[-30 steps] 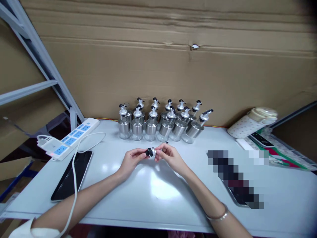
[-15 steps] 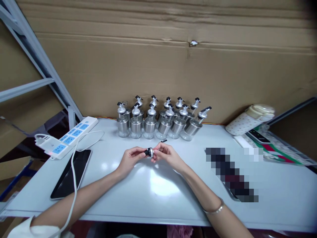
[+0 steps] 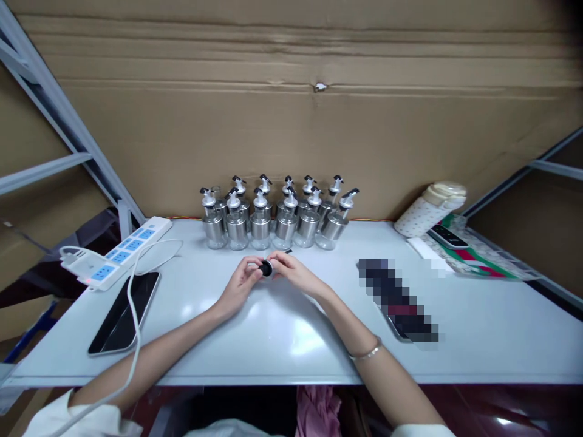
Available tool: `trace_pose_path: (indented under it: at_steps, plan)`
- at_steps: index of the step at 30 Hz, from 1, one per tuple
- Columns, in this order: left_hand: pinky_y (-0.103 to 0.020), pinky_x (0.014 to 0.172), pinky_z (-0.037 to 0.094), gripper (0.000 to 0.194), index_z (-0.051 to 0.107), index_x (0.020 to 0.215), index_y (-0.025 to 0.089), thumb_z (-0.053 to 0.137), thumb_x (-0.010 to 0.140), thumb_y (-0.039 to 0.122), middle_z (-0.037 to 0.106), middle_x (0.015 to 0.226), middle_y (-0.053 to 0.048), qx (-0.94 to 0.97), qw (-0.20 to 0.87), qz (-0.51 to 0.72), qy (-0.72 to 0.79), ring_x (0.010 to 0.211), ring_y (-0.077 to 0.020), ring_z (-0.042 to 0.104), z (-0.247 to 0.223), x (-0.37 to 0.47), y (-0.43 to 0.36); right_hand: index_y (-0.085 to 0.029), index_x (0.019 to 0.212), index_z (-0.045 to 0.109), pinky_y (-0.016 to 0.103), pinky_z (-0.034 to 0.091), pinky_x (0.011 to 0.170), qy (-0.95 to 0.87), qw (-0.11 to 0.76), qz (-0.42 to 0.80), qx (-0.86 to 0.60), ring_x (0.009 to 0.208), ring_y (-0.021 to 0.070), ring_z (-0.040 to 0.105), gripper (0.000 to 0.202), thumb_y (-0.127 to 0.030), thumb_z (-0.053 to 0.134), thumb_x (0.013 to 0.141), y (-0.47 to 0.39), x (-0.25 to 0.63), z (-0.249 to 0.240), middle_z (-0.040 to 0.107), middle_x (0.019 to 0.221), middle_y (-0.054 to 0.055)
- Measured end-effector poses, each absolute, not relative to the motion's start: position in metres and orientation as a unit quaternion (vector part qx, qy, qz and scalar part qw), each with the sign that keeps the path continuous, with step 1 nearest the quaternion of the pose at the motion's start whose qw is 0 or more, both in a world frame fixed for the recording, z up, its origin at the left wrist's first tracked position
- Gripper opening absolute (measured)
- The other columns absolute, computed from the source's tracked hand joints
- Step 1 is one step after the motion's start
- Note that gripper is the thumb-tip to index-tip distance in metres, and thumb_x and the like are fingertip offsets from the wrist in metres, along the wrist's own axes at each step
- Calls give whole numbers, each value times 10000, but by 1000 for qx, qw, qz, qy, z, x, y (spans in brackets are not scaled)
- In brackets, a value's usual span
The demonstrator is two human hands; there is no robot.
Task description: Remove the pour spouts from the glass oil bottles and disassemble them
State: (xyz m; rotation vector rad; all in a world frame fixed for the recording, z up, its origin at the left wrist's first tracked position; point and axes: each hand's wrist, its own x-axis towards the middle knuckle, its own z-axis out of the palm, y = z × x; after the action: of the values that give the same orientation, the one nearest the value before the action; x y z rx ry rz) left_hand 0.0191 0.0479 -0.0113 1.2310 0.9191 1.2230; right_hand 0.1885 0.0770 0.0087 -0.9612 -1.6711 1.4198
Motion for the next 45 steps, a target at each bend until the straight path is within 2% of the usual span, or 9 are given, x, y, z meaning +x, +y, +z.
trace_pose_path:
  at_steps: [3,5,9,13,19,23,32,37,45]
  plan:
    - [-315,763,527,508,520,910,181,696,664,589,606,948,-31,511,559,522,392,747,-151,641,-13,29,52,-169,829,642,317,423,815,-708,380,391,-449,869,171,500,210,-364,565,841,81,190,9,499,829,30]
    - [-324,781,523,520,500,934,183,669,681,605,607,895,-22,504,553,531,398,715,-146,640,-14,32,55,-166,898,665,303,422,773,-721,369,346,-474,788,156,500,202,-309,527,862,80,192,11,496,779,19]
    - [-307,782,511,501,503,919,184,658,688,600,596,875,-17,492,530,555,411,737,-146,627,-16,33,60,-146,1076,635,255,415,625,-737,321,369,-466,594,118,495,313,-335,499,866,75,192,17,561,679,-11]
    - [-278,793,491,477,507,929,194,709,663,533,582,931,-17,486,514,569,419,812,-153,621,-17,32,57,-130,1041,659,240,439,627,-757,308,377,-436,626,112,551,302,-302,559,814,72,190,19,652,841,40]
    - [-264,796,475,487,547,1018,183,714,668,477,584,1001,-40,489,525,557,418,881,-170,611,-16,27,50,-156,1070,658,221,421,559,-755,282,396,-441,522,99,526,308,-294,562,812,69,190,21,567,578,-35]
    - [-294,789,486,485,562,984,167,727,649,477,643,940,-45,494,543,544,407,817,-177,626,-11,27,46,-141,1149,600,227,469,528,-714,284,490,-411,508,110,576,374,-251,540,798,65,188,23,590,608,-26]
    - [-303,803,474,381,581,924,163,729,629,352,657,921,-47,495,559,541,388,873,-205,626,-8,25,46,-163,1042,650,256,480,650,-763,310,403,-399,709,148,619,308,-185,580,743,65,187,23,694,819,36]
    - [-288,771,469,336,572,893,165,713,627,314,624,900,-27,502,557,536,388,846,-189,612,-10,25,46,-144,1018,621,225,438,576,-758,296,424,-397,621,128,583,286,-201,577,742,65,187,18,650,691,1]
    - [-280,747,481,397,551,924,174,743,614,331,600,872,-16,505,570,521,386,831,-184,625,-13,26,47,-172,932,573,219,419,552,-763,266,411,-422,558,125,579,183,-177,525,756,62,184,20,588,595,-35]
